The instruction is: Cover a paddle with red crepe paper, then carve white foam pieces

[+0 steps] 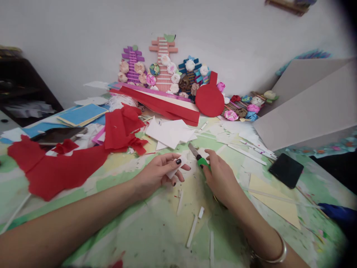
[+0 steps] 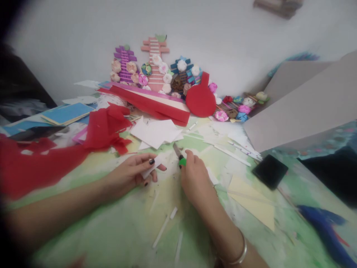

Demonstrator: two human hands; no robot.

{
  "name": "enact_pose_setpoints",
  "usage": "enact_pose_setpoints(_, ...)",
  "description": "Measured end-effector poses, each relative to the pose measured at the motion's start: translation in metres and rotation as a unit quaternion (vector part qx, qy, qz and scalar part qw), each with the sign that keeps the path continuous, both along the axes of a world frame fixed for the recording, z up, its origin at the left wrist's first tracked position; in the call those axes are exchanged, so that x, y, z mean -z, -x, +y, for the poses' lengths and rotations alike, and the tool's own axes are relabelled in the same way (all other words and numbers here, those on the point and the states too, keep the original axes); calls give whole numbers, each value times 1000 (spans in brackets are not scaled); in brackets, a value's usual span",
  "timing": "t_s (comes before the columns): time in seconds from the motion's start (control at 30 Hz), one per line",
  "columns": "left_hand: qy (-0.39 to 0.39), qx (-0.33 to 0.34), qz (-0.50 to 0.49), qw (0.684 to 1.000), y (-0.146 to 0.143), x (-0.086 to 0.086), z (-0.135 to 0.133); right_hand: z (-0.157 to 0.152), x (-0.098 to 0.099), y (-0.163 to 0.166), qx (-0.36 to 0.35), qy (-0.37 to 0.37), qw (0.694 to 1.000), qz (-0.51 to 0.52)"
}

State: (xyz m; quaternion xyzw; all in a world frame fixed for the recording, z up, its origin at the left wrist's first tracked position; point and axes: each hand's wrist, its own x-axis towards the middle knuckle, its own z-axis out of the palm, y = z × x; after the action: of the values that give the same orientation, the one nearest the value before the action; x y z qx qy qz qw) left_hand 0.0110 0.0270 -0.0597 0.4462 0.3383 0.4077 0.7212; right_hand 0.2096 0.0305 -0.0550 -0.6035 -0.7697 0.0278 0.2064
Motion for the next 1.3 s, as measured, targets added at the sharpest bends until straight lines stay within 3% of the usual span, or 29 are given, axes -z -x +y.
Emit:
enact_pose_setpoints(0.13,21,7,-25,999,0,0,0,-4,-4,5,-87,-98,989,65)
enact_pose_setpoints(0.3,-15,53,-15,998,2,3,4,-13,-3,21,-217,-34,968,122)
enact_pose_setpoints(0.43,-93,105,71,988,10,5,12,-10,3,25,-206,-6,966,154)
enact_pose_setpoints(0.63,-161,24,211,964,18,3,20,-6,9,25,-191,20,964,183)
enact_pose_setpoints(0.8,-223,51,222,948,17,4,19,-6,11,28,-185,35,968,164)
enact_pose_setpoints(0.87,-268,38,258,927,17,5,18,-5,12,29,-183,36,970,154)
enact_pose_setpoints(1.0,-382,13,344,858,19,5,18,-6,10,28,-195,18,971,141)
enact_pose_setpoints(1.1,-451,-6,374,811,21,3,19,-9,5,25,-201,-46,963,171)
enact_pose_setpoints(1.2,-484,-47,386,784,23,1,20,-10,4,23,-155,-136,955,213)
enact_pose_setpoints(1.3,-494,-61,428,754,27,2,21,-7,12,24,-162,-105,968,161)
